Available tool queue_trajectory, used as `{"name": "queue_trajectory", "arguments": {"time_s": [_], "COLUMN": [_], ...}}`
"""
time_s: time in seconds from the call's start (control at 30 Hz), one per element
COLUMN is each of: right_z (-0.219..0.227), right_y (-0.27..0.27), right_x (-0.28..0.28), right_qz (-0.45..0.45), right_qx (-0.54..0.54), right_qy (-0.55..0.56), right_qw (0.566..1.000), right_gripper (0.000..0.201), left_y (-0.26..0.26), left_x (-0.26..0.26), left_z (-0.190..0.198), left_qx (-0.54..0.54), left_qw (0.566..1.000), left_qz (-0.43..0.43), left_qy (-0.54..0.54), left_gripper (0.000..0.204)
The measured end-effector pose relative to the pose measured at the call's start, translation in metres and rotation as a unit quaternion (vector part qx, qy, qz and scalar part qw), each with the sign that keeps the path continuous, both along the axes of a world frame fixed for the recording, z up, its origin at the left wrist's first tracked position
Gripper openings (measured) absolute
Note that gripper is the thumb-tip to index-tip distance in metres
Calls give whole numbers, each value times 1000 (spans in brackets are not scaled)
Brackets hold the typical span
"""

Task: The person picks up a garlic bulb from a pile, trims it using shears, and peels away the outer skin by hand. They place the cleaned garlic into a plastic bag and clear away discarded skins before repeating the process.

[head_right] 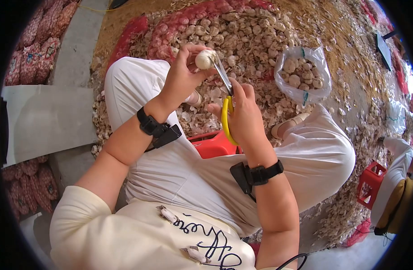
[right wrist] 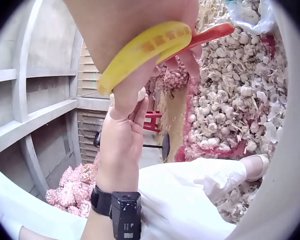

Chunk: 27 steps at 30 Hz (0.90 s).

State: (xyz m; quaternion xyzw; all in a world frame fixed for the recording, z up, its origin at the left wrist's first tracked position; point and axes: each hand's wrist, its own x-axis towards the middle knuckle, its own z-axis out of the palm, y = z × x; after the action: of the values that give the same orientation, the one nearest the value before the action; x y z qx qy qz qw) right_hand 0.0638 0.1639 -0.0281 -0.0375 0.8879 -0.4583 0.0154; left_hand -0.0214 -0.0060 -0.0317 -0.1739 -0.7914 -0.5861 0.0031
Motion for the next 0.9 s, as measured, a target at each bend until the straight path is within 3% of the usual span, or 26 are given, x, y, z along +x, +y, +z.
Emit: {"name": "queue_trajectory", "arguments": {"time_s": [0.17, 0.37, 0.47, 0.67, 0.9], "right_z": [-4, -5, -5, -13, -2], "right_y": [-2, -2, -1, 0, 6], "right_x": [2, -1, -3, -5, -3], "right_qz": [-7, -25, -24, -37, -28], "right_qx": [4, 30, 17, -37, 42], "right_qy": [-47, 8, -4, -27, -13], "right_qw": [999, 999, 1000, 998, 999], "right_gripper": [72, 56, 47, 56, 71], "left_y": [6, 2, 3, 1, -6], "left_x": [6, 4, 3, -2, -7], "left_z": [3, -3, -5, -7, -9], "left_qx": [-60, -92, -23, 54, 145], "left_qw": [997, 992, 1000, 993, 974], "left_qz": [7, 21, 17, -2, -6], "left_qy": [44, 84, 5, -106, -176], "left_gripper": [49, 49, 50, 47, 49]}}
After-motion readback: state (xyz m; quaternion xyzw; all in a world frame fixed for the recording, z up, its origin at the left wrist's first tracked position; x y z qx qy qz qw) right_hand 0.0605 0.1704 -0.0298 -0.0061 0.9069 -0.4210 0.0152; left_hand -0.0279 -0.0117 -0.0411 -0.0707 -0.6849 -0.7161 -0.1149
